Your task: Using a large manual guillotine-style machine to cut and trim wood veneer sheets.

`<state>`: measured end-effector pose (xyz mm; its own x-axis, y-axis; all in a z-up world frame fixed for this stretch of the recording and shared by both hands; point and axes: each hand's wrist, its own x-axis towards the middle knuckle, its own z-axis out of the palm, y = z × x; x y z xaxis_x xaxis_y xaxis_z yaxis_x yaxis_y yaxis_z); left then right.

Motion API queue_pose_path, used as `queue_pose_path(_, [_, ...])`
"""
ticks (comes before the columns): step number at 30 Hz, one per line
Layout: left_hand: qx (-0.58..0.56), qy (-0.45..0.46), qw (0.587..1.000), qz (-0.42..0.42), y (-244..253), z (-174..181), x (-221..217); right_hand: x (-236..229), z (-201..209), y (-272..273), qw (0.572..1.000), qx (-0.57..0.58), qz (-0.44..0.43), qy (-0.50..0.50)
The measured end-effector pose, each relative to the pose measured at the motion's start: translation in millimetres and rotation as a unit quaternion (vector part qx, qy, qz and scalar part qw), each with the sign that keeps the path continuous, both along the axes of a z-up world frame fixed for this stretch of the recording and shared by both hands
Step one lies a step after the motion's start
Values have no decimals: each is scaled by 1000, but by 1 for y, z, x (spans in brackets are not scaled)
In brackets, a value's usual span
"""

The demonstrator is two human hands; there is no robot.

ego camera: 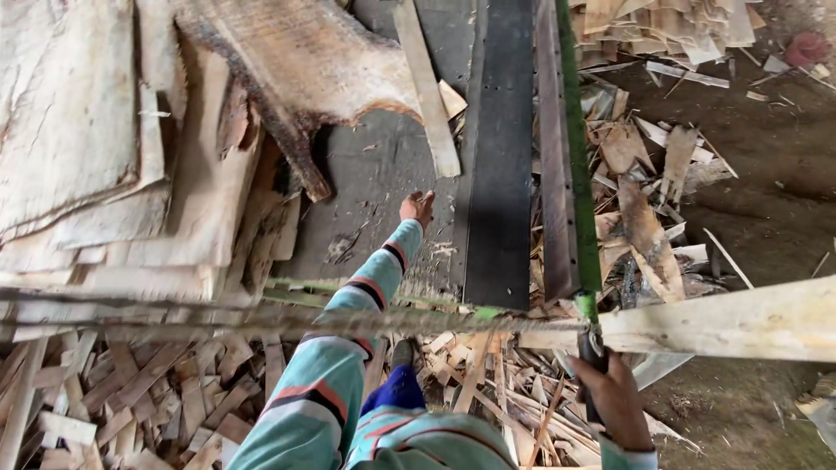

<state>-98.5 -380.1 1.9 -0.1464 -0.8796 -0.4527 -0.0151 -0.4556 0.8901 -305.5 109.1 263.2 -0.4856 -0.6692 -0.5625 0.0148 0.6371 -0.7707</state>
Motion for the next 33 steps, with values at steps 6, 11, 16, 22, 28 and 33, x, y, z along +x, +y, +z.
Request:
queue_pose_path(6, [-178, -326, 928, -16, -75, -9, -52, -10, -16, -2, 995, 83, -60, -1])
queue_pose_path(11, [-134, -289, 948, -8, -127, -23, -77, -26, -66, 16, 994, 84, -67, -34])
queue_pose_path(16, [65, 46, 996, 42, -116, 0, -72, -31, -79, 10, 994, 79, -65, -36])
queue_pose_path(22, [-6, -197, 963, -186, 77, 97, 80, -8, -30, 2, 995, 79, -56, -6])
queue_pose_path(28, [-154, -565, 776, -236, 171, 166, 65, 6, -1, 1, 1000, -1, -7, 27])
queue_pose_path(33, [-212, -559, 776, -200, 124, 126, -7, 9, 16, -12, 998, 55, -4, 29])
